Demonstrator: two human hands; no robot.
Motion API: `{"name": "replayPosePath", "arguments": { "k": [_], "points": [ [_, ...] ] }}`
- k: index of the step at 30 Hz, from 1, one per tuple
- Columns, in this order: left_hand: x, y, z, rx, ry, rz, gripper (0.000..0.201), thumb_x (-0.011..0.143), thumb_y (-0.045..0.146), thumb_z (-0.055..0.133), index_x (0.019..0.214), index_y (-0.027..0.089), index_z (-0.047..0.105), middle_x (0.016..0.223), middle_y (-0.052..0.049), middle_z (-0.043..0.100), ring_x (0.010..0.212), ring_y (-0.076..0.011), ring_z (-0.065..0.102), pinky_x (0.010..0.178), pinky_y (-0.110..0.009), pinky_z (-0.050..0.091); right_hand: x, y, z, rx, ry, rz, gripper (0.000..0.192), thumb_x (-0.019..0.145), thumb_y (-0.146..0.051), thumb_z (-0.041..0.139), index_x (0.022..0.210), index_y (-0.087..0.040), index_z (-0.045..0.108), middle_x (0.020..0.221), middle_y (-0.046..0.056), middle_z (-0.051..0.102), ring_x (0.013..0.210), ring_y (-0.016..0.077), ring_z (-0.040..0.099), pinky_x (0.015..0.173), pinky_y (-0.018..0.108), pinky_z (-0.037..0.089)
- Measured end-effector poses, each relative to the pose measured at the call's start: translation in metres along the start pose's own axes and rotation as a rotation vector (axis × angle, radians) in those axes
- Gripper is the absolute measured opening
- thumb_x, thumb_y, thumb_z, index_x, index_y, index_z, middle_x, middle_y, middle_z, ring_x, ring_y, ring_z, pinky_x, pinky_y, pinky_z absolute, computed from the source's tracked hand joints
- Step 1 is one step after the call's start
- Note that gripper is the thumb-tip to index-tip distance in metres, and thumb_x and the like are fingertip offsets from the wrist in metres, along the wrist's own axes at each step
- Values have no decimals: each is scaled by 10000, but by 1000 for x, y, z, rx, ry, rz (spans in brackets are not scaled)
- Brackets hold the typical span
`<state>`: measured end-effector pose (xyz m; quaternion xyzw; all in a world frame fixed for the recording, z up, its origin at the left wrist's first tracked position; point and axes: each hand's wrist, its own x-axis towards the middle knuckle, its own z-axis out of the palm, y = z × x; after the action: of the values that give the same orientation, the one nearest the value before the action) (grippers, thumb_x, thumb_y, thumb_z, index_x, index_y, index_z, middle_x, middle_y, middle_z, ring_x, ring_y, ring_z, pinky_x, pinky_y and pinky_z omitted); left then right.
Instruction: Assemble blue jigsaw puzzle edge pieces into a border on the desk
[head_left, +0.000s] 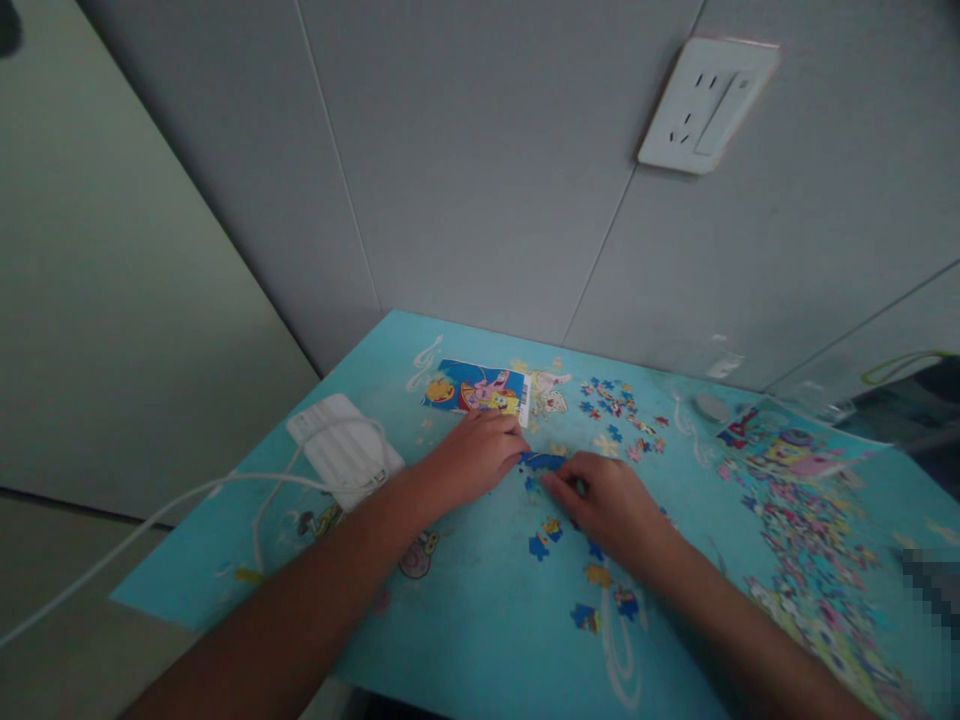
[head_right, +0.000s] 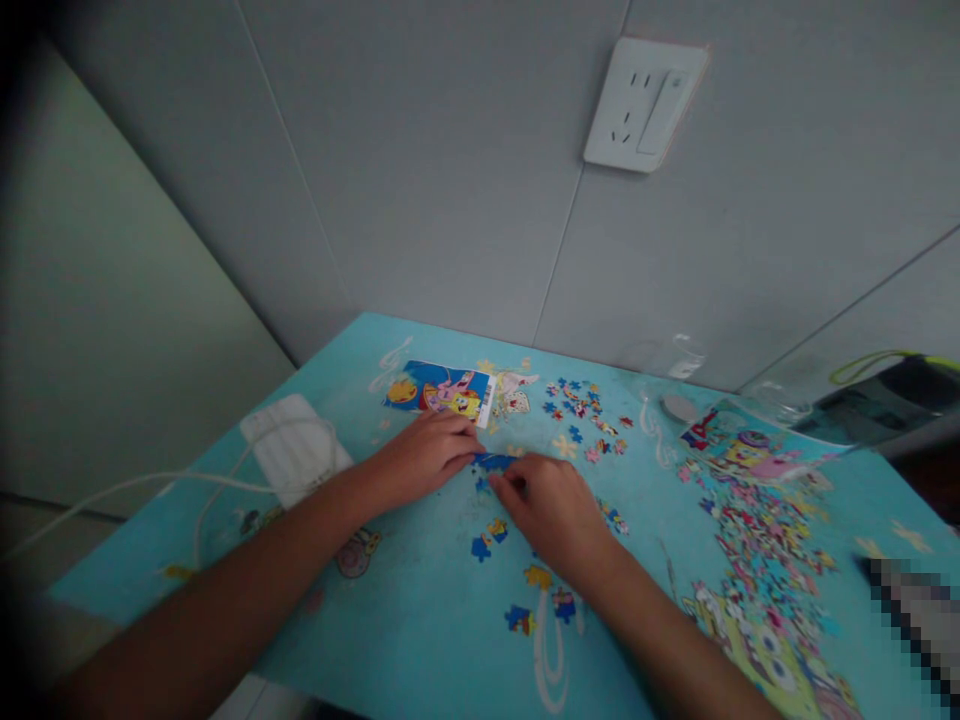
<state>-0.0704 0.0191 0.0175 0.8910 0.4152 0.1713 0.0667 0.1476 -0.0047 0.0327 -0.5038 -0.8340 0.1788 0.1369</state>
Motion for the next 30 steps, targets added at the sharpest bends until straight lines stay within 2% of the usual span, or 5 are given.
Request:
{"name": "replayPosePath", "arguments": {
  "k": [4,8,20,30],
  "points": [
    [0,0,0,1,0,0,168,958,205,567,1035,218,716,1004,-47,657,1007,-213,594,884,-365,426,3,6,-1,92,-33,-84,67,867,-262,667,886,-243,728,851,11,680,737,157,614,669,268,441],
    [0,0,0,3,1,0,172,960,208,561,1042,224,712,1008,-45,655,1012,-218,593,882,-374,425,3,7,5,93,-47,-81,123,813,-247,734,936,-250,732,862,10,662,718,150,597,651,262,439],
    [-1,-1,1,5,1,-8,162,945,213,570,1018,237,713,1000,-36,639,1006,-216,587,894,-375,418,3,0,10,98,-33,-52,52,820,-208,703,858,-239,720,839,6,662,696,144,590,644,264,430],
    [-2,-2,1,-7,-4,-5,165,948,225,570,1034,236,710,1032,-42,643,1029,-214,580,937,-376,413,3,-3,22,74,51,-62,30,862,-255,679,851,-231,691,831,7,635,698,149,584,664,275,433]
  ]
}}
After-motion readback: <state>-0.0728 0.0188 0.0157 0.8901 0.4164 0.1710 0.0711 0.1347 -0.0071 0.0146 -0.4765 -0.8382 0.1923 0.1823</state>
